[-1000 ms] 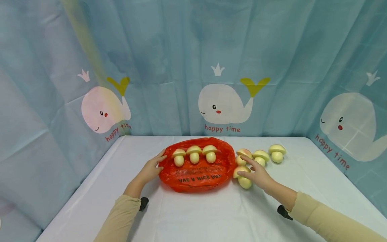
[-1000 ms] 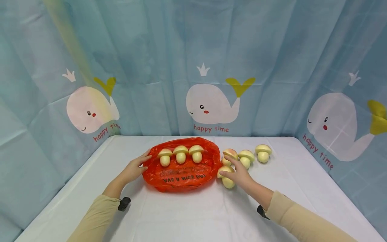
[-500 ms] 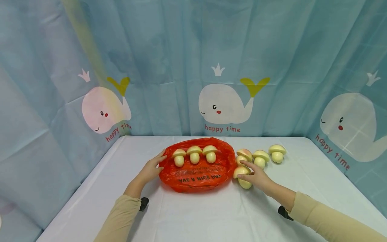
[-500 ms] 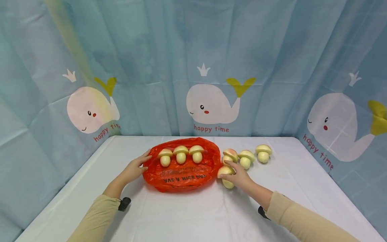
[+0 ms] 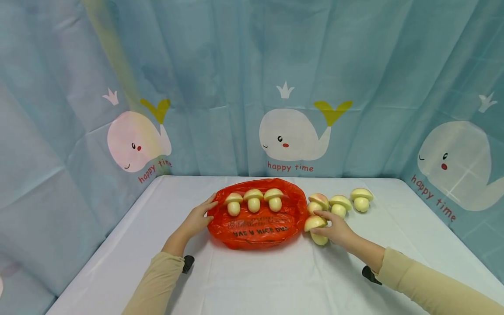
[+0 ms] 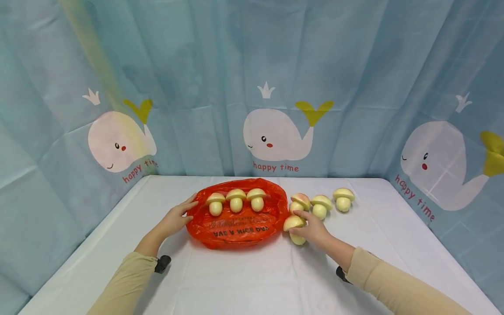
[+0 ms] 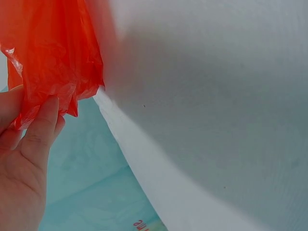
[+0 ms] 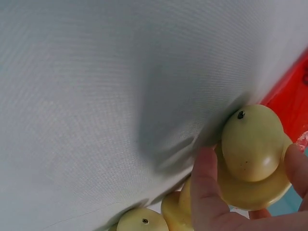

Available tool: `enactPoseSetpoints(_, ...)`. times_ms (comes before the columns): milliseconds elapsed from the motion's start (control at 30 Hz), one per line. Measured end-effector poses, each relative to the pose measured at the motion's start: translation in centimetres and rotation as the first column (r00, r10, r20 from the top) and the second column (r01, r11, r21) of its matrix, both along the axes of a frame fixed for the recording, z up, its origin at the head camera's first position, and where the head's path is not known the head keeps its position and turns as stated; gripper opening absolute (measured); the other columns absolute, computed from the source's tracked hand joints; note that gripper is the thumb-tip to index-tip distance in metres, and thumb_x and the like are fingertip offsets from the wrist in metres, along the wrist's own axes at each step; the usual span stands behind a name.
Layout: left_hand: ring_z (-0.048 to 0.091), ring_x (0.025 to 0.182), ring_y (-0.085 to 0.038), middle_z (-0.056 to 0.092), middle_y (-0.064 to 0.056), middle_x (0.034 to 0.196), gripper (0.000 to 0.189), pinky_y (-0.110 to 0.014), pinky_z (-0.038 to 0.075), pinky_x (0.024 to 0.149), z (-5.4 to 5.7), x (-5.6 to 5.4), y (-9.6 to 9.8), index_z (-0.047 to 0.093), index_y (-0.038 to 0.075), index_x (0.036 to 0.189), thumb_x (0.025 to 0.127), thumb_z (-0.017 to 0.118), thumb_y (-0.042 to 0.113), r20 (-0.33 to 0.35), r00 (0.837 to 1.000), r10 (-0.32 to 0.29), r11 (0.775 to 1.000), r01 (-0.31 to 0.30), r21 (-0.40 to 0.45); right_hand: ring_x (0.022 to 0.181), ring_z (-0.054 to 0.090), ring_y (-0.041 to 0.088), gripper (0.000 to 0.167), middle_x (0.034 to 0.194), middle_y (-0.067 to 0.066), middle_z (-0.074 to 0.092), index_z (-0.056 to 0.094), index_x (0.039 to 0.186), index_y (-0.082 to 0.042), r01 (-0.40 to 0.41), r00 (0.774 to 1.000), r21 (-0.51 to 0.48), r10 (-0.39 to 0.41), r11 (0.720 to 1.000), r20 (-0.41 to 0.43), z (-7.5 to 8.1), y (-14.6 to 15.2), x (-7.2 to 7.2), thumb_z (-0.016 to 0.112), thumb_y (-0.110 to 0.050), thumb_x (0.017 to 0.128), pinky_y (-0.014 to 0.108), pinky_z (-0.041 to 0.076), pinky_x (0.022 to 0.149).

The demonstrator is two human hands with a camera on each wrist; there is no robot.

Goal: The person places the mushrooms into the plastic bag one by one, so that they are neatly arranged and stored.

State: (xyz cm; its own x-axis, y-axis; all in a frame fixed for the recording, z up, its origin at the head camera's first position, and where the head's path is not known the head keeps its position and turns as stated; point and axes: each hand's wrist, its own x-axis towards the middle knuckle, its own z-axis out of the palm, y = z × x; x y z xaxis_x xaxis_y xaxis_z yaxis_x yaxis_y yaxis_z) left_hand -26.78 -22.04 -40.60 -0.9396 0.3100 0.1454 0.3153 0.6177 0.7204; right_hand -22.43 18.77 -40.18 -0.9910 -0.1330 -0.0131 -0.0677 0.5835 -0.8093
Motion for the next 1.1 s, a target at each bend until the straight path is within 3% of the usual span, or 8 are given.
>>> enactPoseSetpoints(200, 0.020, 0.142, -0.043, 0.022, -0.020, 0.157, 0.052, -0.054, 0.023, 0.113, -0.1, -0.1, -0.1, 0.041, -0.015, 0.139, 0.087, 0.049, -0.016, 0.000, 1.000, 0.001, 1.000, -0.001, 0.003, 0.096, 0.051, 0.031, 0.062, 0.114, 0.024, 0.054, 0.049, 0.135, 0.009, 0.019, 1.000, -0.009, -0.019, 1.000, 0.011, 0.1, 0.0, -0.1, 0.076, -0.004, 0.080, 0.033, 0.049, 0.072)
enactPoseSetpoints(333, 0.020, 0.142, -0.042, 0.021, -0.019, 0.157, 0.053, -0.054, 0.022, 0.113, -0.1, -0.2, 0.0, 0.040, -0.014, 0.140, 0.087, 0.050, -0.015, 0.017, 1.000, 0.007, 1.000, -0.007, 0.007, 0.087, 0.051, 0.026, 0.061, 0.111, 0.023, 0.051, 0.049, 0.135, 0.009, 0.031, 0.998, -0.029, -0.030, 0.999, 0.054, 0.6, 0.0, 0.1, 0.075, -0.003, 0.081, 0.030, 0.048, 0.064)
enactPoseSetpoints(467, 0.019, 0.143, -0.041, 0.021, -0.018, 0.158, 0.054, -0.053, 0.022, 0.113, -0.1, -0.2, 0.0, 0.040, -0.012, 0.140, 0.088, 0.050, -0.014, 0.028, 1.000, 0.009, 1.000, -0.009, 0.021, 0.086, 0.053, 0.025, 0.061, 0.113, 0.023, 0.050, 0.049, 0.134, 0.008, 0.042, 0.995, -0.017, -0.041, 0.999, 0.087, 1.3, 0.1, 0.3, 0.075, -0.007, 0.082, 0.034, 0.052, 0.065)
enactPoseSetpoints(700, 0.020, 0.142, -0.043, 0.023, -0.022, 0.156, 0.052, -0.054, 0.021, 0.114, -0.2, -0.1, -0.1, 0.041, -0.016, 0.137, 0.086, 0.048, -0.017, -0.023, 1.000, -0.015, 1.000, 0.015, 0.022, 0.088, 0.056, 0.025, 0.062, 0.112, 0.023, 0.053, 0.049, 0.133, 0.008, 0.015, 0.996, 0.001, -0.015, 1.000, 0.089, 2.8, 0.2, 0.5, 0.076, -0.013, 0.082, 0.038, 0.056, 0.065)
enactPoseSetpoints(900, 0.020, 0.142, -0.042, 0.023, -0.021, 0.156, 0.052, -0.054, 0.021, 0.113, 0.1, 0.0, 0.1, 0.041, -0.015, 0.138, 0.087, 0.049, -0.016, -0.002, 1.000, -0.009, 1.000, 0.009, 0.020, 0.086, 0.057, 0.023, 0.061, 0.111, 0.022, 0.053, 0.049, 0.132, 0.008, -0.006, 0.996, -0.028, 0.009, 1.000, 0.092, 4.5, -0.3, 0.9, 0.076, -0.015, 0.083, 0.038, 0.057, 0.066)
enactPoseSetpoints(1100, 0.020, 0.142, -0.043, 0.023, -0.021, 0.157, 0.053, -0.054, 0.021, 0.113, 0.2, 0.1, 0.1, 0.041, -0.015, 0.138, 0.087, 0.049, -0.016, 0.008, 1.000, -0.001, 1.000, 0.001, 0.015, 0.085, 0.060, 0.021, 0.064, 0.121, 0.027, 0.054, 0.046, 0.136, 0.006, -0.031, 0.994, -0.056, 0.037, 0.998, 0.104, 5.7, -1.1, 1.0, 0.075, -0.018, 0.085, 0.037, 0.057, 0.068)
